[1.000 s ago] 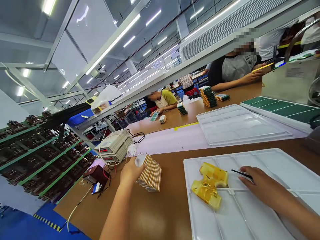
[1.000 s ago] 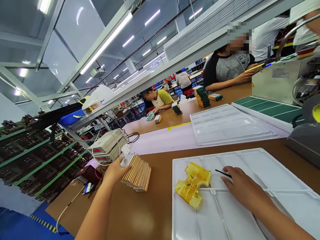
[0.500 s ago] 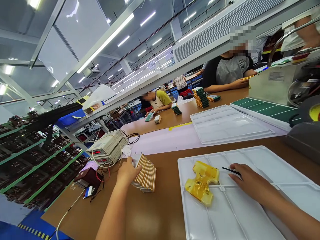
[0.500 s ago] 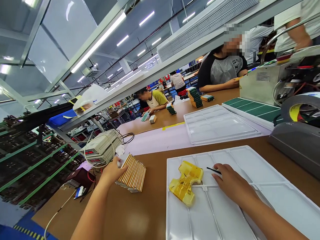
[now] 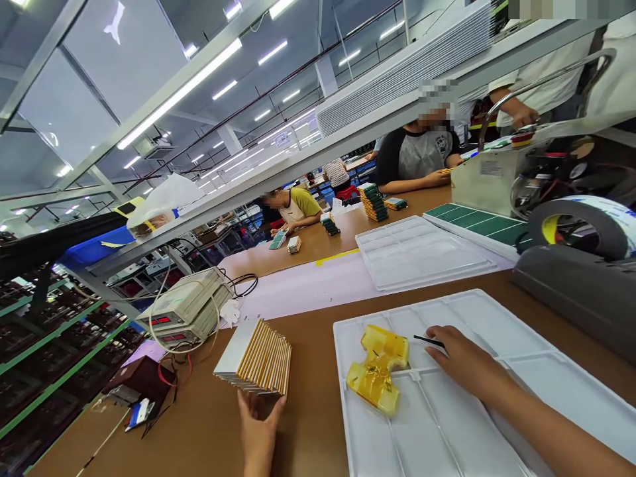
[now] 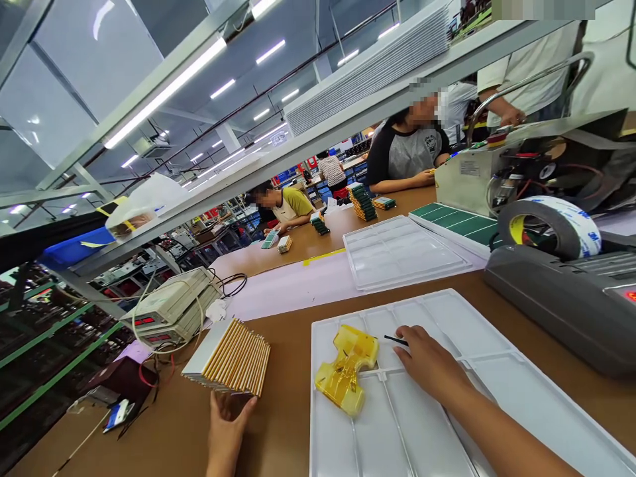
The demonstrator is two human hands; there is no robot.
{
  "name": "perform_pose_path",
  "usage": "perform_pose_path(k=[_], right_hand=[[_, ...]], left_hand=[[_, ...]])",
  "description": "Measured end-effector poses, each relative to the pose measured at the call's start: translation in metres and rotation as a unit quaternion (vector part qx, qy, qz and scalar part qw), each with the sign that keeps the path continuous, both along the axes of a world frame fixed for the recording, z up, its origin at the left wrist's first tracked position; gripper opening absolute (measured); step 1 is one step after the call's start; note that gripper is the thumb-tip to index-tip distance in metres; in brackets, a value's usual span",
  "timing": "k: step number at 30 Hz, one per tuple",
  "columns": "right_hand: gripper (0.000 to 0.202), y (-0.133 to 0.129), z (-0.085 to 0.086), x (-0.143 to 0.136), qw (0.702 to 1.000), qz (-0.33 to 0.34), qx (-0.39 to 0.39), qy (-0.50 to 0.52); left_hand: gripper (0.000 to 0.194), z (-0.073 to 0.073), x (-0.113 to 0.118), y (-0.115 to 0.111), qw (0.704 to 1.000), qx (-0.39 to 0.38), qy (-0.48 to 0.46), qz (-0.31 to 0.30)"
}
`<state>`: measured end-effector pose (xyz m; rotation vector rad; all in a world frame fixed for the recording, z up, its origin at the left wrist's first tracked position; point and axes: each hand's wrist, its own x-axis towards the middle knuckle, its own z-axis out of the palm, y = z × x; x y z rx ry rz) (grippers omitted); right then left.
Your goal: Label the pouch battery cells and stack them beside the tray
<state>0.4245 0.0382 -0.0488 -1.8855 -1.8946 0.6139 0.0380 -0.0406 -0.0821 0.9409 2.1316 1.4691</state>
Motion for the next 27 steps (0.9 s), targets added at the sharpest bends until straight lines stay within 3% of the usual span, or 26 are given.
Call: perform_pose_path(k=[3,8,12,16,21,27], right_hand=[[0.029,0.000,-0.004,0.003,1.000,0.005,-0.001,0.001],[0.032,0.002,-0.012,0.006,1.000,0.016,-0.012,-0.011],[0.036,0.001,-0.010,0.006,0.999,0.015,-0.037,-0.019],[0.037,-0.001,-0.009,0.005,0.999,0.012,-0.042,-0.031],[0.033,0.001,-0.011,0.004,0.999,0.009,-0.031,-0.031],[0.034,0.003,-0.014,0.003,1.000,0.005,-0.014,-0.013]], left_hand=[[0.075,0.000,0.003,0.011,0.998,0.002,0.055,-0.027],[0.078,0.009,0.015,0.016,0.983,-0.089,0.152,0.057],[0.077,0.015,0.024,0.017,0.970,-0.164,0.161,0.085],[0.077,0.016,0.025,0.027,0.968,-0.175,0.160,0.085],[0.075,0.012,0.023,0.059,0.971,-0.160,0.172,0.054],[0.078,0.014,0.022,0.114,0.968,-0.171,0.180,0.029]])
